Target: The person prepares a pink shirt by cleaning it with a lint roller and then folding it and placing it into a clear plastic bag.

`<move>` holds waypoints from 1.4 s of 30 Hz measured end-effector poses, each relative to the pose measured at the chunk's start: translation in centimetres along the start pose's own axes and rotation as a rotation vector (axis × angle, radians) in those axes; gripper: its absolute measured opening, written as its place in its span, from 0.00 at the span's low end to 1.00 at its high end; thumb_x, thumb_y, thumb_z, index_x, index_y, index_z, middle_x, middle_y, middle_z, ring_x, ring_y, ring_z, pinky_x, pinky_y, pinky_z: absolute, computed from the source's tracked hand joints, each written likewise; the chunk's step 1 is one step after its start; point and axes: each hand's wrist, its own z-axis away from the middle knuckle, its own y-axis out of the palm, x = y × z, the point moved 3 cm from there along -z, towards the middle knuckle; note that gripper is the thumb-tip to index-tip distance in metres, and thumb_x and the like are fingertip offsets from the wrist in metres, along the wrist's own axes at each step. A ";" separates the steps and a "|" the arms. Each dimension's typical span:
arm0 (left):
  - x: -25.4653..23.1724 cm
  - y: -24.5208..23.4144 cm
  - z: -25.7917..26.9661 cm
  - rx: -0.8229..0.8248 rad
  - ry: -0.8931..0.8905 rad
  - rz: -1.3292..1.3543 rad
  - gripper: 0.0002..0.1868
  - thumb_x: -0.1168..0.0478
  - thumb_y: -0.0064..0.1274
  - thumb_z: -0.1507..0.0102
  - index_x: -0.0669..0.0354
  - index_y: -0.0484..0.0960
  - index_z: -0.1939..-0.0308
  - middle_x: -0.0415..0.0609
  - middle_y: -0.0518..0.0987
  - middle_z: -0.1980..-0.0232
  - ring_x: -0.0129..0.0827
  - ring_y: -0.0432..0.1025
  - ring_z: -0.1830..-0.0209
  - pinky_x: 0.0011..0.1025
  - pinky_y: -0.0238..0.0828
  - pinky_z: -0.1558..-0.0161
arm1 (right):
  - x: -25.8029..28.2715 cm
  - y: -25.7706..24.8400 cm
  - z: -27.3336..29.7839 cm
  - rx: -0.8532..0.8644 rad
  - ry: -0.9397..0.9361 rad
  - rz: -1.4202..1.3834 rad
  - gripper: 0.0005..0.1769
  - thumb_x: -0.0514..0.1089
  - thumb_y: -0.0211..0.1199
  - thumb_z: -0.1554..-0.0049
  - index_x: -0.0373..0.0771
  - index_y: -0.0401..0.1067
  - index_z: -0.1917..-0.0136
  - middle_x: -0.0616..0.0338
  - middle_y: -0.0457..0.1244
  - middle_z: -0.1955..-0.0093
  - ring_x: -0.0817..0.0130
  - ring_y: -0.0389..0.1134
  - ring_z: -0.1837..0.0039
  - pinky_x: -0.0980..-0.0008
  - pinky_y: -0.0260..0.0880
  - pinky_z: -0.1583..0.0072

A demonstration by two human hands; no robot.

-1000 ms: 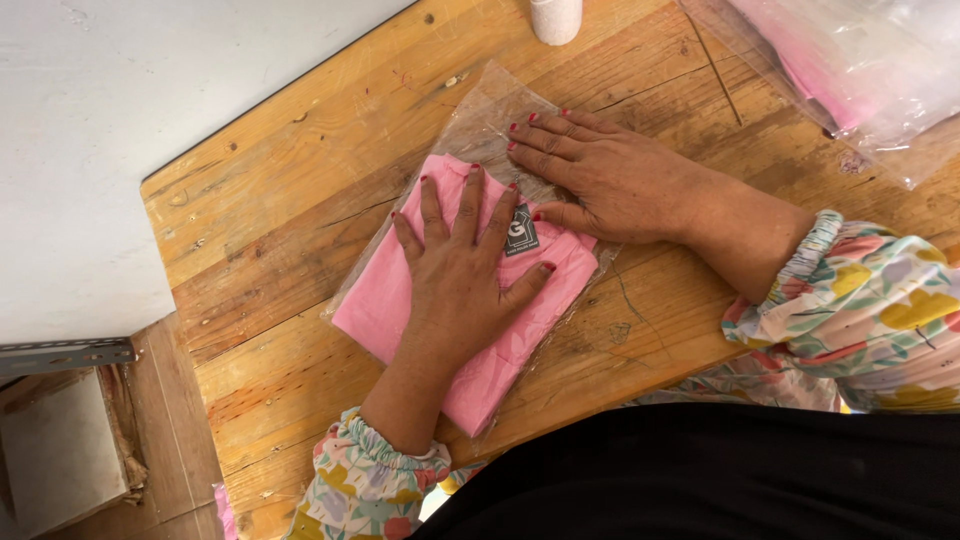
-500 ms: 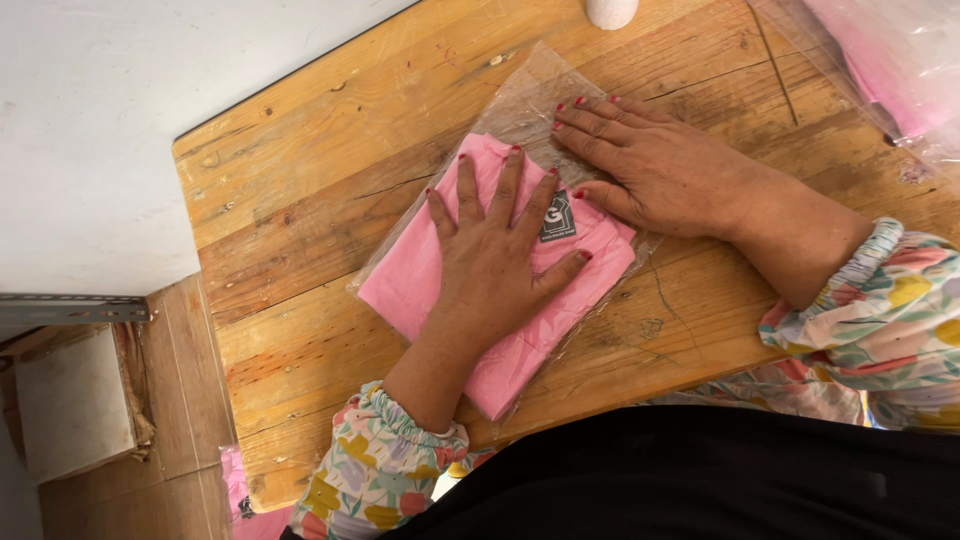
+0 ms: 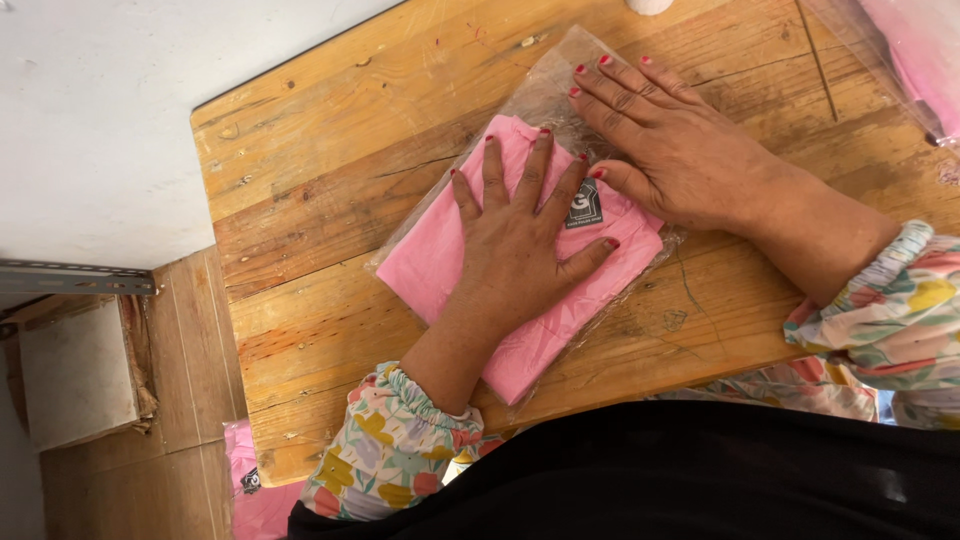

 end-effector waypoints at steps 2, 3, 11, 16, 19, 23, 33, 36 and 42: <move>-0.1 -0.1 0.0 0.019 -0.004 0.007 0.45 0.24 0.40 0.37 0.38 0.61 0.21 0.48 0.48 0.16 0.68 0.34 0.17 0.80 0.31 0.30 | -1.1 1.6 0.4 0.058 0.018 0.044 0.38 0.59 0.39 0.31 0.30 0.55 0.19 0.39 0.50 0.16 0.45 0.47 0.15 0.48 0.37 0.18; -0.1 -0.2 -0.1 0.033 -0.007 0.010 0.45 0.24 0.39 0.37 0.39 0.62 0.22 0.48 0.48 0.16 0.67 0.33 0.17 0.79 0.29 0.29 | -1.7 2.5 0.6 0.112 0.034 0.092 0.39 0.62 0.36 0.30 0.33 0.57 0.19 0.44 0.51 0.16 0.48 0.48 0.16 0.50 0.36 0.18; 0.0 0.0 0.0 0.029 0.001 0.000 0.45 0.24 0.42 0.37 0.37 0.61 0.21 0.48 0.47 0.15 0.68 0.33 0.17 0.79 0.30 0.29 | -1.9 0.9 0.5 0.067 0.070 -0.108 0.34 0.54 0.40 0.30 0.30 0.56 0.19 0.41 0.50 0.16 0.46 0.47 0.16 0.45 0.39 0.20; 0.0 -0.2 0.0 0.041 0.003 0.013 0.45 0.25 0.42 0.37 0.38 0.61 0.21 0.47 0.46 0.15 0.67 0.31 0.17 0.79 0.28 0.29 | -3.1 -2.9 1.6 -0.191 0.042 -0.193 0.25 0.40 0.55 0.31 0.19 0.66 0.27 0.25 0.61 0.28 0.30 0.61 0.27 0.42 0.57 0.24; 0.0 -0.2 -0.1 0.053 0.009 0.005 0.45 0.25 0.42 0.36 0.37 0.58 0.20 0.47 0.45 0.15 0.66 0.30 0.17 0.78 0.28 0.29 | -4.1 -4.2 3.2 -0.211 0.159 -0.187 0.22 0.40 0.55 0.27 0.18 0.70 0.29 0.28 0.67 0.37 0.32 0.69 0.37 0.45 0.68 0.35; 0.0 -0.2 -0.1 0.085 -0.002 -0.002 0.45 0.24 0.38 0.35 0.36 0.56 0.19 0.46 0.42 0.14 0.65 0.28 0.17 0.77 0.24 0.28 | -4.1 -5.4 3.8 -0.024 0.431 -0.193 0.33 0.53 0.67 0.37 0.31 0.71 0.25 0.50 0.69 0.50 0.52 0.70 0.51 0.56 0.67 0.44; -0.3 -0.9 -0.1 0.104 -0.001 0.025 0.43 0.27 0.36 0.34 0.37 0.54 0.19 0.49 0.44 0.14 0.65 0.28 0.17 0.75 0.21 0.28 | -5.6 -3.4 4.1 0.117 0.529 -0.148 0.48 0.59 0.72 0.50 0.41 0.65 0.21 0.48 0.65 0.44 0.49 0.69 0.47 0.50 0.67 0.45; 0.3 -0.1 -0.2 0.108 -0.016 0.025 0.50 0.24 0.35 0.35 0.43 0.43 0.17 0.42 0.43 0.13 0.63 0.28 0.16 0.74 0.21 0.27 | -5.6 -3.6 4.0 0.130 0.543 -0.194 0.45 0.59 0.71 0.48 0.38 0.65 0.23 0.47 0.65 0.46 0.49 0.69 0.48 0.51 0.66 0.45; 1.2 0.0 -0.3 0.091 -0.071 0.207 0.47 0.30 0.30 0.33 0.46 0.40 0.16 0.44 0.36 0.12 0.55 0.27 0.13 0.68 0.18 0.24 | -6.8 -2.5 4.5 0.015 0.424 -0.190 0.35 0.43 0.65 0.44 0.33 0.66 0.24 0.48 0.67 0.50 0.46 0.68 0.47 0.51 0.66 0.43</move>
